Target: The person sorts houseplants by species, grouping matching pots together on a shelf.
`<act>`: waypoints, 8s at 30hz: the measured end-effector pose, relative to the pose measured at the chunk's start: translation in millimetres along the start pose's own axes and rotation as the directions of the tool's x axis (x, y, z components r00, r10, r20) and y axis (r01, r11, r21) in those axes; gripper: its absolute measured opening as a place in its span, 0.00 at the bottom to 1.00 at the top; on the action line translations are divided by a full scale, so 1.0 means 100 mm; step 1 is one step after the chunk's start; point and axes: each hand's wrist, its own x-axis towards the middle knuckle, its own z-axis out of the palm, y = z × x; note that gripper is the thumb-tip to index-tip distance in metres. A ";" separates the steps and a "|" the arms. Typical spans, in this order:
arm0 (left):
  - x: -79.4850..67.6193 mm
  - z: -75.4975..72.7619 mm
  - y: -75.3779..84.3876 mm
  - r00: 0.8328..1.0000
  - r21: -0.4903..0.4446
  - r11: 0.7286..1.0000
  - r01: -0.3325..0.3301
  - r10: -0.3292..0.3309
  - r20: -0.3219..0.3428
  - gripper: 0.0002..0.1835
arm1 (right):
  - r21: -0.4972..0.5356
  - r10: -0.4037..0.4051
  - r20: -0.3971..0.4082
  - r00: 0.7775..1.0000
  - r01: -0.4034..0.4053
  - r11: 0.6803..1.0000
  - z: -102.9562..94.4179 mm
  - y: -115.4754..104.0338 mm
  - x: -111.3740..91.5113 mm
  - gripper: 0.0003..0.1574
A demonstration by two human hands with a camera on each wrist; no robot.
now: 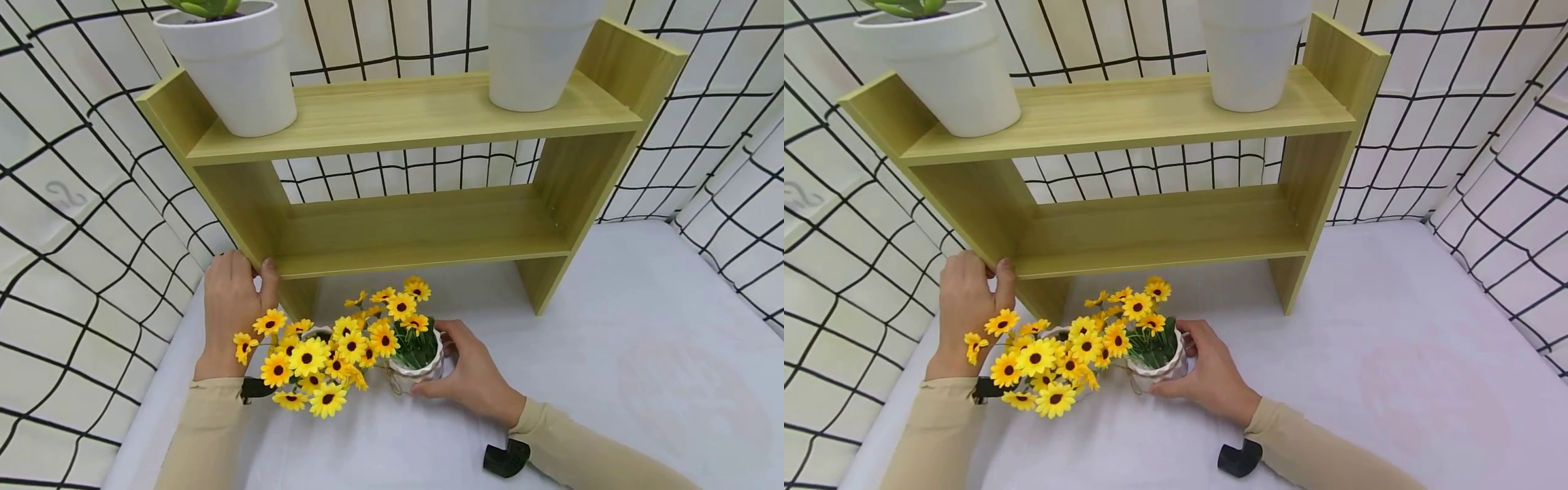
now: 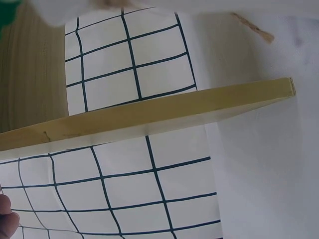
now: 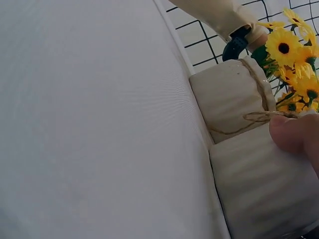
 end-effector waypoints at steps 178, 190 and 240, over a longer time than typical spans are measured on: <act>0.01 -0.03 -0.03 0.999 0.017 0.999 -0.037 0.037 -0.019 0.21 | 0.001 -0.155 -0.027 0.988 0.155 0.988 -0.21 -1.53 1.41 0.46; 0.01 -0.05 -0.02 1.000 0.035 0.999 -0.010 0.009 0.023 0.22 | -0.009 -0.178 -0.028 0.984 0.178 0.984 -0.23 -1.53 1.34 0.46; 0.03 -0.06 -0.06 0.998 0.015 0.998 -0.058 0.058 -0.024 0.23 | 0.139 -0.146 0.211 0.967 0.118 0.983 0.50 -0.53 0.35 0.47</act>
